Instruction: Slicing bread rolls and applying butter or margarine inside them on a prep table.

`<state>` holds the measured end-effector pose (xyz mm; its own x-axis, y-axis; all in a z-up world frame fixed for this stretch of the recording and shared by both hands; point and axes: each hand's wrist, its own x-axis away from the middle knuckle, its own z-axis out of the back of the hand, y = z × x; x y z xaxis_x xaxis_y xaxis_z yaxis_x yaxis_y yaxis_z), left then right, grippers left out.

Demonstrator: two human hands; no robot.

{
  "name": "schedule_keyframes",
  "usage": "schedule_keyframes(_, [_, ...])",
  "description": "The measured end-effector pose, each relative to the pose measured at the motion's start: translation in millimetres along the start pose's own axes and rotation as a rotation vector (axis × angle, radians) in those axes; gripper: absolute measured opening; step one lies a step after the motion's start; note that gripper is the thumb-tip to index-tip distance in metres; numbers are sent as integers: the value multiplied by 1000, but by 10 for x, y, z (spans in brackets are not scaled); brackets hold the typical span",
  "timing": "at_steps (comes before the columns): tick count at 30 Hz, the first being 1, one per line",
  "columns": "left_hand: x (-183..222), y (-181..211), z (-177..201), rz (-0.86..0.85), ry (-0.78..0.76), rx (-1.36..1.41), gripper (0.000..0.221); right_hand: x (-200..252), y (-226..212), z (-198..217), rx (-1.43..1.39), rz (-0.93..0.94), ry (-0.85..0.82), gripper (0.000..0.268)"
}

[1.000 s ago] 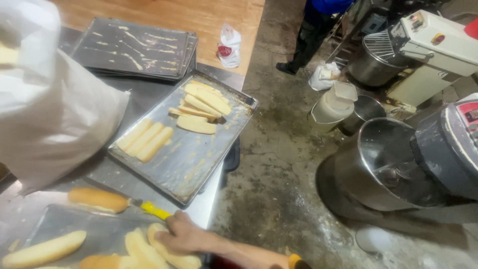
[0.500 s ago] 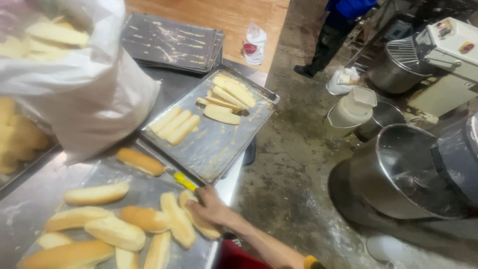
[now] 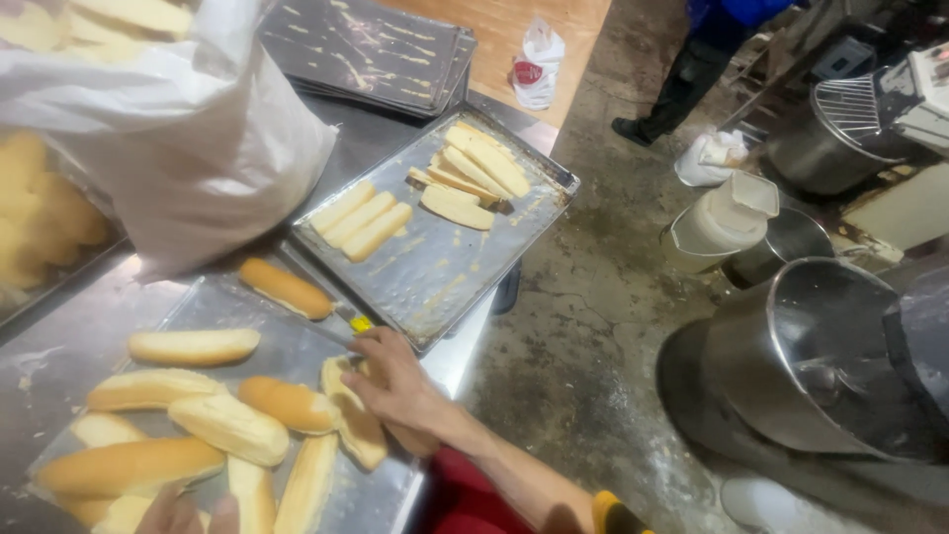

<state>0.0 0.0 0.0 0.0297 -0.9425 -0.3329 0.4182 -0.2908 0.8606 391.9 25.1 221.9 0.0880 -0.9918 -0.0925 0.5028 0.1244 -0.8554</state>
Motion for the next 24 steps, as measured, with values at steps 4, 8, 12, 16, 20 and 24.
schedule_keyframes(4, [-358, 956, -145, 38, -55, 95, 70, -76, -47, 130, 2, 67, 44, 43])
schedule_keyframes(8, [-394, 721, 47, 212, -196, 325, 81, -129, 272, 138, 29, 79, 11, 35])
schedule_keyframes(12, [-318, 1522, 11, -191, 50, -422, 37, -210, 678, 142, 45, 212, 154, 30])
schedule_keyframes(16, [-350, 2714, 303, 127, 206, -211, 38, -323, 532, 282, -87, 40, 89, 27])
schedule_keyframes(20, [-428, 2522, 522, 66, 314, -349, 37, -655, 232, 200, -41, 97, -12, 31])
schedule_keyframes(24, [-716, 2223, 622, 401, 263, -130, 43, -1154, -321, -182, 71, 166, -122, 39])
